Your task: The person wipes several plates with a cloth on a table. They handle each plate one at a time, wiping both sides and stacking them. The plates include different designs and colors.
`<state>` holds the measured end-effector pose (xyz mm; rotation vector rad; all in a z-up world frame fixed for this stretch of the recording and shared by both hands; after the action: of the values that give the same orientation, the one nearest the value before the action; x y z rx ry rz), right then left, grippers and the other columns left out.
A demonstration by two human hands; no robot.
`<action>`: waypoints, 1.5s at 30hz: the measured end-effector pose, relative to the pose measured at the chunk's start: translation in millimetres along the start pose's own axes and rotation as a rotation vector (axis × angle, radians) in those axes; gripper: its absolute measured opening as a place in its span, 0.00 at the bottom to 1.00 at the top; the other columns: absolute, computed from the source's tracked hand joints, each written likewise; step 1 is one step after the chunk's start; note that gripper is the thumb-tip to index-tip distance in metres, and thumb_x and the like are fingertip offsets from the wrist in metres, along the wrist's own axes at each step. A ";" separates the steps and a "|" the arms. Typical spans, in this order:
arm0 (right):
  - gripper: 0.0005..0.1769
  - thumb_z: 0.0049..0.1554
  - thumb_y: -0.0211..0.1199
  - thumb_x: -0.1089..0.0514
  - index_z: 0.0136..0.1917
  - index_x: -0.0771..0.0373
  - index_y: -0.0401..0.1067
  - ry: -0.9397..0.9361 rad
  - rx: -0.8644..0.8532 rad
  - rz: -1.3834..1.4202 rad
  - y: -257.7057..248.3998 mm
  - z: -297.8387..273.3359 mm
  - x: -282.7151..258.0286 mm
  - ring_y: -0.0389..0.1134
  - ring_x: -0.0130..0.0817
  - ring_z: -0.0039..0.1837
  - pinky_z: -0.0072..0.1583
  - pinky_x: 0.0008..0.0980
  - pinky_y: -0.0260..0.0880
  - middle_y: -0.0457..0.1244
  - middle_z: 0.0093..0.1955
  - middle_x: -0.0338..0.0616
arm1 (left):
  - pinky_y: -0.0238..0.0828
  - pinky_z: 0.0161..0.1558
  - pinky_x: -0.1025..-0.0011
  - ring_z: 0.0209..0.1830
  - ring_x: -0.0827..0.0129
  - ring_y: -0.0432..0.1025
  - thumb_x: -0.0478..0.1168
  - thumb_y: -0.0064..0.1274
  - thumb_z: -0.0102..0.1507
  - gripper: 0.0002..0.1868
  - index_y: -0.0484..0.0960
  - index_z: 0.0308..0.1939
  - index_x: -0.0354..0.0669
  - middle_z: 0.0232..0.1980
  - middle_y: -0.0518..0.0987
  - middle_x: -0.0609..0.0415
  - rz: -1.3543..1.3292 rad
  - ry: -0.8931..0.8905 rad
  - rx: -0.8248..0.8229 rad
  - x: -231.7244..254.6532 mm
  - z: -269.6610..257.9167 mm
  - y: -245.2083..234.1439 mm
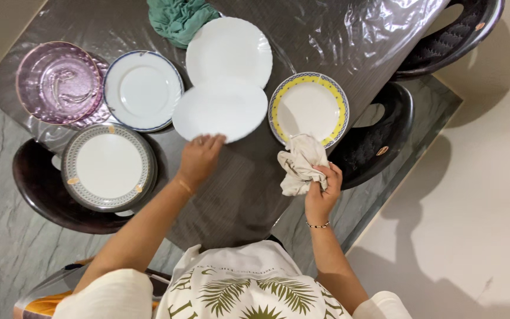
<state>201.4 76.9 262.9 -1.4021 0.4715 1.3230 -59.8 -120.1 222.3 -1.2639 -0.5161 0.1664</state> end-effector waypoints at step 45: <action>0.34 0.58 0.59 0.54 0.77 0.53 0.61 -0.210 -0.810 -0.475 287.0 -284.2 56.0 0.38 0.61 0.84 0.79 0.49 0.46 0.37 0.86 0.59 | 0.77 0.51 0.68 0.58 0.63 0.75 0.27 0.48 0.70 0.30 0.61 0.76 0.42 0.63 0.78 0.46 -1.313 -0.799 -0.150 -66.1 -288.8 177.2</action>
<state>101.2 -241.7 28.9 -1.8361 -0.5852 1.2820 42.7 -341.6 -21.9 -0.7366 -1.9597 -0.5114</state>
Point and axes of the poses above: each hand's wrist, its own z-axis towards the middle knuckle, its own y-axis out of the palm, x = y × z, the point moved 8 cm from there along z, towards the middle knuckle
